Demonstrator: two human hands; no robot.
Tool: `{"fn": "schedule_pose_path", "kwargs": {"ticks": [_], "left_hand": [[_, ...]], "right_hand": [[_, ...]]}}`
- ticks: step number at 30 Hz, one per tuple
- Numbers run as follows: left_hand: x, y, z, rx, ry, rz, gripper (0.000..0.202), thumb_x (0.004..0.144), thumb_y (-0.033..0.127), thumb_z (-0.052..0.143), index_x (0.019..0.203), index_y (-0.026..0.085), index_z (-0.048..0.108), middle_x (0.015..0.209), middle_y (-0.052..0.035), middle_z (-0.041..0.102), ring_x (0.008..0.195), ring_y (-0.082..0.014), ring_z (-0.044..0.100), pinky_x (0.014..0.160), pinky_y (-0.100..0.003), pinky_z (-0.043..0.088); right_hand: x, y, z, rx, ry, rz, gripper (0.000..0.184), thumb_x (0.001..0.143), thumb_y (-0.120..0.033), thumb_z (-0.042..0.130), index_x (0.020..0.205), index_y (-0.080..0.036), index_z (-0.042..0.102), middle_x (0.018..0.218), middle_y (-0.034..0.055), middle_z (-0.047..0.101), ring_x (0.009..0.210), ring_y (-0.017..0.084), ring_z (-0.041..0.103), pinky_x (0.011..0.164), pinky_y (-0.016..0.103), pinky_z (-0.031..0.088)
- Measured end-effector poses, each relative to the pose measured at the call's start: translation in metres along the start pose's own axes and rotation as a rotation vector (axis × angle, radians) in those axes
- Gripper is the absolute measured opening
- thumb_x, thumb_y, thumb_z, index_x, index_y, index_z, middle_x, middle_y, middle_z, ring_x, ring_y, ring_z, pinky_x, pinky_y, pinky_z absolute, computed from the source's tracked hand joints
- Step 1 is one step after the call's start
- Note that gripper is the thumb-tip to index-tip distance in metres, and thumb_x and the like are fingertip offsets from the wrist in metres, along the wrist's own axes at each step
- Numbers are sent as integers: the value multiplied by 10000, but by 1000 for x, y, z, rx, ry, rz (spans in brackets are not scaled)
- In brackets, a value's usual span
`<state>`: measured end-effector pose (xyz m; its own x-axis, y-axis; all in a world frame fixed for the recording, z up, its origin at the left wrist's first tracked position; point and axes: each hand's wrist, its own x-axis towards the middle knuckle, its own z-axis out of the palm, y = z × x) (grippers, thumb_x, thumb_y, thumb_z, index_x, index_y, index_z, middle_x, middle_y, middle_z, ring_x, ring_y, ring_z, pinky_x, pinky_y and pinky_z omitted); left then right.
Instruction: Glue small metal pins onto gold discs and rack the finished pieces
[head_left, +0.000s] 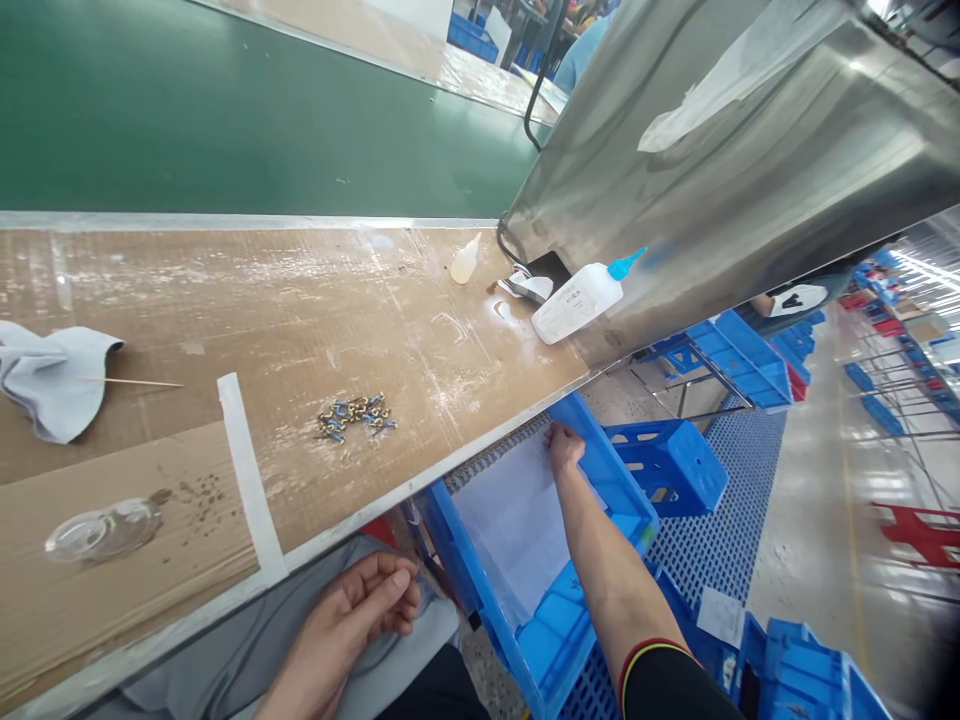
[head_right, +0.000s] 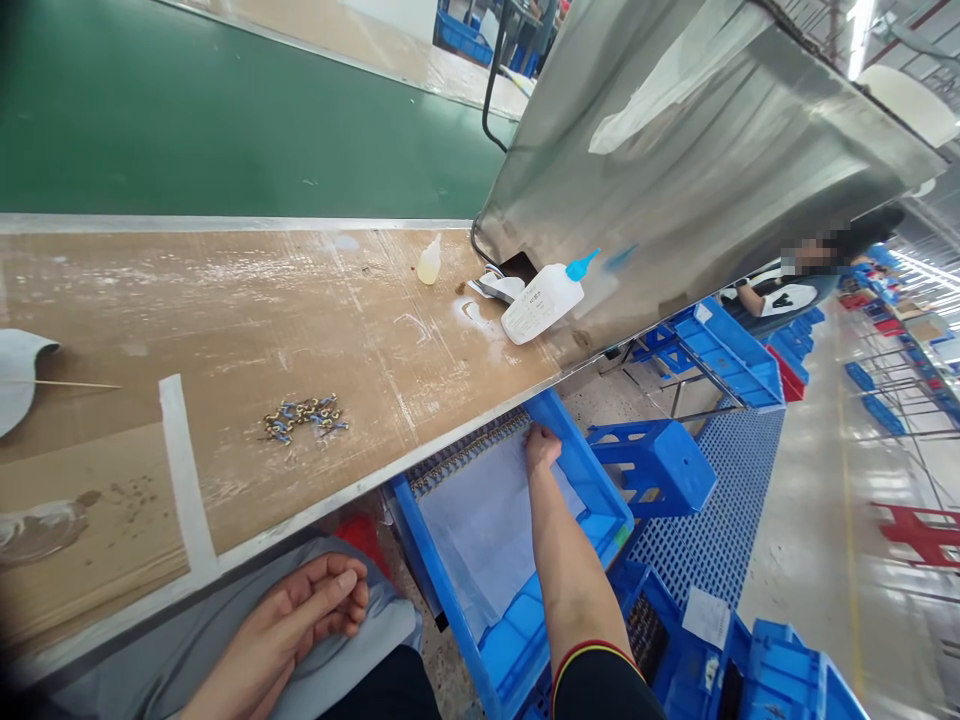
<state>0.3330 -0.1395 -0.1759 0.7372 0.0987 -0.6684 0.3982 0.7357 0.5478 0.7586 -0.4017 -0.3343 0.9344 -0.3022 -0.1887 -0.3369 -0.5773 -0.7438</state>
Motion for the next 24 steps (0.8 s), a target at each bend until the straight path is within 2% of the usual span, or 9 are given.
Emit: {"fn": "schedule_pose_path", "kwargs": {"ticks": [7, 10, 13, 15, 17, 19, 21, 23, 24], "left_hand": [[6, -9, -5, -2, -24, 25, 574, 825, 677, 993, 1030, 167, 827, 908, -95, 818, 839, -218, 725, 763, -307, 611], [8, -14, -4, -36, -37, 44, 578, 814, 676, 1003, 1014, 168, 812, 896, -96, 820, 816, -207, 730, 743, -299, 604], [10, -17, -3, -59, -35, 54, 633, 754, 712, 1024, 965, 164, 790, 853, -97, 812, 750, -200, 723, 704, -306, 597], [11, -18, -2, -67, -36, 59, 651, 735, 732, 1023, 937, 164, 777, 836, -98, 806, 733, -200, 721, 688, -306, 590], [10, -18, 0, -68, -43, 69, 625, 768, 717, 1010, 946, 165, 778, 851, -96, 808, 752, -200, 730, 700, -304, 587], [7, -17, 1, -61, -55, 83, 598, 803, 700, 993, 959, 162, 784, 861, -93, 810, 757, -196, 731, 716, -304, 582], [1, -16, -1, -44, -63, 108, 598, 810, 703, 985, 949, 156, 788, 851, -93, 809, 748, -196, 726, 725, -310, 577], [-10, -15, -6, -25, -53, 154, 622, 788, 724, 989, 928, 152, 789, 832, -94, 808, 743, -202, 718, 728, -318, 572], [-18, -15, -10, -17, -39, 184, 634, 775, 734, 992, 926, 151, 793, 827, -95, 808, 747, -207, 715, 732, -321, 569]], "right_hand": [[-33, -28, -15, 94, 71, 20, 358, 1109, -458, 780, 1311, -167, 733, 1261, 72, 760, 1053, 237, 774, 910, 411, 699], [-64, -52, -27, 205, 114, -64, 349, 1119, -490, 763, 1223, -159, 734, 1105, 37, 756, 879, 177, 746, 778, 328, 671], [-106, -84, -40, 341, 123, -195, 421, 1173, -574, 623, 1077, -172, 703, 812, -42, 633, 592, 99, 553, 564, 230, 506], [-143, -113, -47, 418, 79, -309, 497, 1187, -628, 512, 1021, -197, 695, 707, -74, 533, 531, 97, 451, 518, 228, 411], [-186, -147, -51, 450, -42, -431, 477, 1131, -658, 604, 1011, -215, 735, 713, -59, 572, 578, 116, 518, 569, 253, 452], [-231, -184, -47, 383, -289, -587, 358, 1035, -579, 806, 1009, -223, 811, 791, -10, 704, 710, 164, 666, 704, 303, 560], [-270, -219, -36, 184, -621, -893, 196, 1075, -439, 783, 1078, -254, 848, 1004, 43, 811, 937, 222, 762, 879, 354, 608], [-295, -244, -22, 18, -778, -1143, 160, 1123, -313, 689, 1144, -278, 843, 1174, 64, 828, 1100, 250, 770, 991, 386, 601], [-303, -251, -16, -49, -803, -1226, 181, 1129, -268, 658, 1161, -282, 835, 1220, 67, 823, 1144, 257, 764, 1022, 399, 593]]}}
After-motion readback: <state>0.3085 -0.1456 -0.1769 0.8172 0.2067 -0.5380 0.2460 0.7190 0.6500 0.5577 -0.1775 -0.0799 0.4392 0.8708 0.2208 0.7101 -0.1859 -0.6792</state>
